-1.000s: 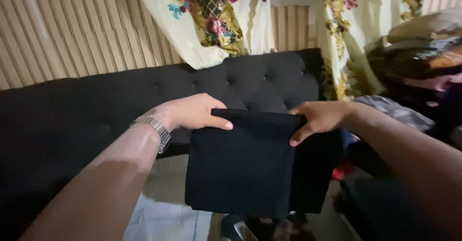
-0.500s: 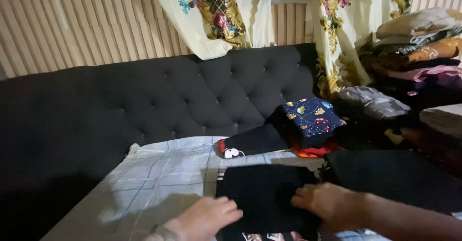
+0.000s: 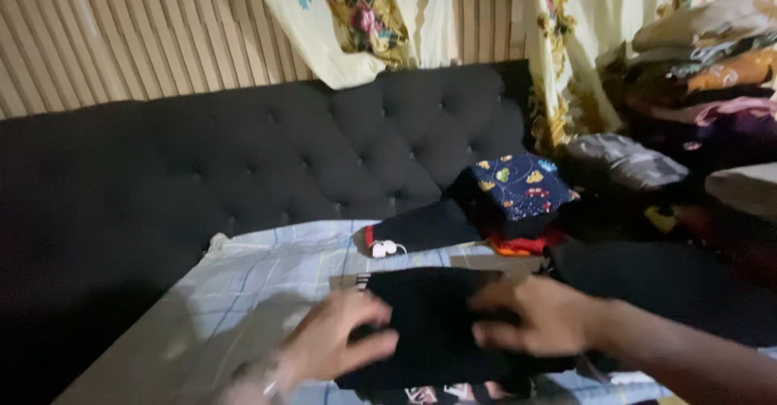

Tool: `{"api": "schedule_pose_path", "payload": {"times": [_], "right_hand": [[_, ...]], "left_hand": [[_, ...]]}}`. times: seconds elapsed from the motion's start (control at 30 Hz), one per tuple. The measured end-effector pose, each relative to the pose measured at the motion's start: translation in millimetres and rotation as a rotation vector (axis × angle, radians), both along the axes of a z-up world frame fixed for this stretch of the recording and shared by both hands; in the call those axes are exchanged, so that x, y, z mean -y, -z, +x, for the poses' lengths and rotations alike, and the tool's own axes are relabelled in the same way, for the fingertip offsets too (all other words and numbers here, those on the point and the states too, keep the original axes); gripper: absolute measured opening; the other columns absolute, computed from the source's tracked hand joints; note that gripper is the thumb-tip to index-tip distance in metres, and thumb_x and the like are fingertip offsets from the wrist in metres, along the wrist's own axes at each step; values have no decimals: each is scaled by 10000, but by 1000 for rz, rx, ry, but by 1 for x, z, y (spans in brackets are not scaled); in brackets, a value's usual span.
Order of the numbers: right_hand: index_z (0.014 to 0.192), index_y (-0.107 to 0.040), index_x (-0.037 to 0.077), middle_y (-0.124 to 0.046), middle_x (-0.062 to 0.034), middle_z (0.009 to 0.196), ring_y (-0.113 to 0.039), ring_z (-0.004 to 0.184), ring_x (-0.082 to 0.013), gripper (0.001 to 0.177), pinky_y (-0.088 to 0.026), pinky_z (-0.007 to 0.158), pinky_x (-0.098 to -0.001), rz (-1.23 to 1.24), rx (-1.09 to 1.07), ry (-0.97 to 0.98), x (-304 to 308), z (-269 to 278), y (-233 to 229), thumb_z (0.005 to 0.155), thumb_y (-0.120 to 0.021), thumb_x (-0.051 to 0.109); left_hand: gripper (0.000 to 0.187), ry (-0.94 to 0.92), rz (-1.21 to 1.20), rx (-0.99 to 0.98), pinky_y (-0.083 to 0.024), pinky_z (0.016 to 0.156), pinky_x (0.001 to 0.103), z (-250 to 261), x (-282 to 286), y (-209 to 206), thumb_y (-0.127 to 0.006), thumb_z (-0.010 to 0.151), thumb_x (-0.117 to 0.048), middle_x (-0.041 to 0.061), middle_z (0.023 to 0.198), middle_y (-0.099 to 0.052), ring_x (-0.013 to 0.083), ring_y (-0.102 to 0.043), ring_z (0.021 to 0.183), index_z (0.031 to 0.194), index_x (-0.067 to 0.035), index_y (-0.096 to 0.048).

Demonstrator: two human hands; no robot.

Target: The person folds various garments on a bed, including shirts, shorts, and patterned items, then stacks them into neat piles. The person handles each item by hand, smoothing and aligning edges before placing them in organized stacks.

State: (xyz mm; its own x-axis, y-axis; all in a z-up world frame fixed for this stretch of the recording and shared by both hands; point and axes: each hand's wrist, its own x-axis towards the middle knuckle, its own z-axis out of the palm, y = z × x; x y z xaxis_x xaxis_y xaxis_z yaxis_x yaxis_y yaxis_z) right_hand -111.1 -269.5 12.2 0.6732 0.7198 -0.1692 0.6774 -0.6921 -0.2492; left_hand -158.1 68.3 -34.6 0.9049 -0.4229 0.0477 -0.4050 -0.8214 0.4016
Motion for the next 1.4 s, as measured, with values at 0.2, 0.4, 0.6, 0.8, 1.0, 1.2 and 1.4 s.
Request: {"api": "schedule_pose_path", "payload": {"times": [0.2, 0.4, 0.6, 0.8, 1.0, 1.2, 1.4], "right_hand": [[1658, 59, 262, 57, -169, 1716, -220, 1548, -421, 1460, -277, 1229, -551, -253, -92, 170, -27, 33, 20, 581, -775, 789], [1662, 139, 249, 24, -234, 1705, -193, 1553, -438, 1567, -256, 1240, -547, -510, -189, 73, -42, 49, 41, 528, -748, 866], [1529, -479, 259, -581, -51, 1529, -593, 1369, -310, 890, -469, 1118, -539, -343, -275, 266, -65, 133, -5, 794, -549, 755], [1562, -441, 255, -556, -73, 1528, -500, 1425, -303, 803, -401, 1184, -542, -429, 84, 458, -45, 189, -30, 883, -608, 649], [1500, -514, 171, -600, -172, 1423, -596, 1300, -345, 793, -491, 1093, -504, -531, 241, 440, 99, 188, -46, 928, -443, 715], [1559, -306, 207, -655, -263, 1322, -671, 1157, -437, 980, -558, 953, -524, -195, 11, 1074, 247, 128, 25, 841, -569, 820], [1463, -501, 61, -548, -219, 1336, -586, 1050, -261, 985, -521, 833, -408, 459, -244, 1087, 305, 100, 95, 815, -555, 801]], "left_hand": [[1372, -12, 171, 43, -13, 1241, 567, 38, 47, 20, -607, 715, -893, 268, 1699, 11, 407, 90, 1575, 1653, -68, -39], [1441, 62, 322, -118, 7, 1216, 564, 37, 45, 48, -559, 705, -923, 259, 1687, 76, 402, 102, 1557, 1637, -18, 65], [716, -89, -220, -32, -510, 977, 402, 114, 15, 1, -451, 924, -653, 112, 1235, -712, 261, -671, 1141, 1338, -106, -655], [406, -190, -151, 273, -571, 767, 366, 180, 14, -18, -707, 906, -374, 70, 944, -757, 192, -721, 851, 1146, -47, -692], [580, -151, -893, -289, -621, 660, 458, 198, 149, 7, -724, 893, -453, 215, 927, -719, 295, -740, 767, 1132, 54, -574], [906, 37, -593, -782, -429, 787, 490, 174, 272, 41, -482, 947, -804, 144, 1594, -348, 303, -618, 928, 1578, -174, -323], [1027, -105, -793, -1048, -237, 1241, 531, 144, 323, 55, -517, 813, -857, 72, 1660, -397, 276, -336, 1496, 1564, -160, -445]]}}
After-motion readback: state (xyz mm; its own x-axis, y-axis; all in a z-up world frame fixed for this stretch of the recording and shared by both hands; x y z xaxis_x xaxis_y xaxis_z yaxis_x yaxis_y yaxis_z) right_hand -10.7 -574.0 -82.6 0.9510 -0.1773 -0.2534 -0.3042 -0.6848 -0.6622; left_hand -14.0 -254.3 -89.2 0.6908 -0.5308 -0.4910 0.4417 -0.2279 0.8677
